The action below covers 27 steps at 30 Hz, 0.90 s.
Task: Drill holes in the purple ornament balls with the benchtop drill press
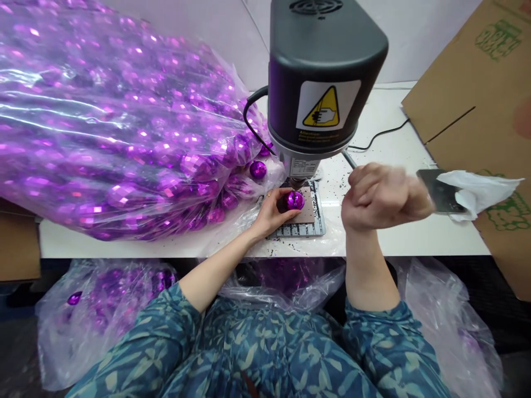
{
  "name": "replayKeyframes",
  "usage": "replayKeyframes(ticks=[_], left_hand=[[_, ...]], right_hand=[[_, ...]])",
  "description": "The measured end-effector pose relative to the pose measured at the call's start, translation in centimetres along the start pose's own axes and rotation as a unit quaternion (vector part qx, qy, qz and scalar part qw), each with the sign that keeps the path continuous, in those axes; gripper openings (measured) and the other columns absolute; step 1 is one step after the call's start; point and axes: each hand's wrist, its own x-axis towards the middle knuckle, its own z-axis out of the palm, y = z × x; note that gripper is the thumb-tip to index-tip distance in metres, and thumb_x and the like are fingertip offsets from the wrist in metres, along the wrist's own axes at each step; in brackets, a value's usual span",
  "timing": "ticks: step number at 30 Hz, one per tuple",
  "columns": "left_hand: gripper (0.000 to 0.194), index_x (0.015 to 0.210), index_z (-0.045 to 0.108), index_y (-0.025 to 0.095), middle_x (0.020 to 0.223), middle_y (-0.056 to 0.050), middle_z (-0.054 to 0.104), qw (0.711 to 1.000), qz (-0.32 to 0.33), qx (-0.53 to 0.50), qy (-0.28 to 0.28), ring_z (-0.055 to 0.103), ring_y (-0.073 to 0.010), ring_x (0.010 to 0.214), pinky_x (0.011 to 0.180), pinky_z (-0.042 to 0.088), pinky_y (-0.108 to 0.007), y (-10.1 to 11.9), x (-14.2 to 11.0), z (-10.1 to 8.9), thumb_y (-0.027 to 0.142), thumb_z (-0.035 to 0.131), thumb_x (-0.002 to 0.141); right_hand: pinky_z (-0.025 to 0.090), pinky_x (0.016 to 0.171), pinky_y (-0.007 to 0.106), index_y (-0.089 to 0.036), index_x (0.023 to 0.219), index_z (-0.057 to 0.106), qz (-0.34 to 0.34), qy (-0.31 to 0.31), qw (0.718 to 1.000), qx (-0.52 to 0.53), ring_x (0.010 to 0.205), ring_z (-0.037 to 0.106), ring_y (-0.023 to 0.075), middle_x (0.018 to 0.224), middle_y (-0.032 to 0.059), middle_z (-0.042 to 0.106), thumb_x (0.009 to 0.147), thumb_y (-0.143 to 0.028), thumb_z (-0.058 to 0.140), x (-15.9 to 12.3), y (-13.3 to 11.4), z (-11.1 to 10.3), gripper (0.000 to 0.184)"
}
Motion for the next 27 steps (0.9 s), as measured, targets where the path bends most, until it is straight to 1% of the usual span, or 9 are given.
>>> replayKeyframes(ticks=[2,7,9,13,14,16,19,23,27], left_hand=[[0.056,0.123,0.067,0.02,0.121,-0.011,0.073,1.0,0.0,0.0,0.011,0.068,-0.0293,0.118,0.103,0.053,-0.044,0.1,0.0,0.1,0.032,0.094,0.076],[0.046,0.113,0.068,0.021,0.112,-0.009,0.074,0.997,0.005,0.065,0.043,0.068,-0.028,0.107,0.094,0.054,-0.041,3.0,-2.4,-1.6,0.034,0.093,0.077],[0.045,0.11,0.068,0.022,0.106,-0.007,0.074,0.994,0.033,0.106,-0.025,0.067,-0.0277,0.101,0.087,0.054,-0.04,4.9,-4.4,-3.1,0.04,0.093,0.077],[0.036,0.107,0.071,0.025,0.099,-0.006,0.075,0.956,0.095,0.149,-0.234,0.067,-0.0275,0.095,0.082,0.055,-0.039,7.1,-6.4,-6.1,0.052,0.084,0.087],[0.029,0.108,0.071,0.025,0.101,-0.006,0.075,0.955,0.102,0.163,-0.225,0.068,-0.0279,0.098,0.086,0.055,-0.04,6.9,-5.9,-6.6,0.049,0.078,0.093],[0.016,0.111,0.07,0.024,0.109,-0.01,0.074,0.964,0.105,0.206,-0.13,0.066,-0.0295,0.107,0.096,0.054,-0.044,5.8,-3.2,-7.2,0.036,0.064,0.102],[0.021,0.117,0.07,0.019,0.121,-0.017,0.069,0.954,0.066,0.294,-0.006,0.063,-0.0344,0.117,0.103,0.05,-0.048,2.8,3.0,-7.3,0.017,0.058,0.099],[0.039,0.118,0.072,0.019,0.129,-0.018,0.066,0.929,-0.067,0.363,-0.023,0.066,-0.0381,0.117,0.102,0.054,-0.05,-0.4,9.6,-6.7,0.007,0.071,0.082],[0.042,0.121,0.073,0.023,0.131,-0.012,0.066,0.93,-0.053,0.363,-0.037,0.067,-0.0333,0.119,0.106,0.054,-0.046,-0.7,10.0,-7.0,0.006,0.068,0.083]], right_hand=[[0.02,0.039,0.025,-0.017,0.052,0.026,0.082,0.006,0.996,-0.03,0.035,0.026,0.0031,0.042,-0.0065,0.025,0.095,-0.032,0.062,1.9,-0.3,1.2,0.058],[0.021,0.043,0.029,-0.021,0.053,0.035,0.16,-0.042,0.983,-0.076,0.036,0.028,0.0046,0.043,-0.0074,0.027,0.081,-0.066,0.067,5.9,0.1,3.3,0.062],[0.021,0.044,0.029,-0.021,0.053,0.036,0.16,-0.045,0.982,-0.09,0.037,0.028,0.0047,0.044,-0.0069,0.027,0.078,-0.071,0.063,6.2,0.4,3.4,0.063],[0.022,0.045,0.029,-0.02,0.05,0.039,0.137,-0.031,0.987,-0.074,0.038,0.029,0.0051,0.045,-0.0057,0.027,0.081,-0.061,0.067,5.8,0.6,3.3,0.058],[0.022,0.045,0.028,-0.019,0.049,0.04,0.132,-0.026,0.989,-0.063,0.038,0.029,0.0049,0.044,-0.0057,0.027,0.081,-0.058,0.069,5.7,0.7,3.3,0.057],[0.02,0.044,0.027,-0.018,0.049,0.041,0.132,-0.017,0.99,-0.051,0.037,0.028,0.004,0.043,-0.0061,0.028,0.079,-0.054,0.071,5.7,0.7,3.3,0.056],[0.021,0.045,0.026,-0.017,0.048,0.042,0.143,-0.016,0.988,-0.055,0.037,0.03,0.0024,0.042,-0.0062,0.031,0.078,-0.056,0.071,5.7,0.7,3.2,0.057],[0.024,0.045,0.022,-0.016,0.048,0.044,0.146,-0.027,0.987,-0.066,0.038,0.033,-0.0007,0.043,-0.0075,0.032,0.083,-0.055,0.068,5.6,0.6,2.9,0.057],[0.026,0.048,0.021,-0.016,0.052,0.045,0.152,-0.036,0.986,-0.049,0.04,0.035,-0.0003,0.045,-0.0079,0.036,0.091,-0.042,0.064,5.4,0.4,2.7,0.051]])
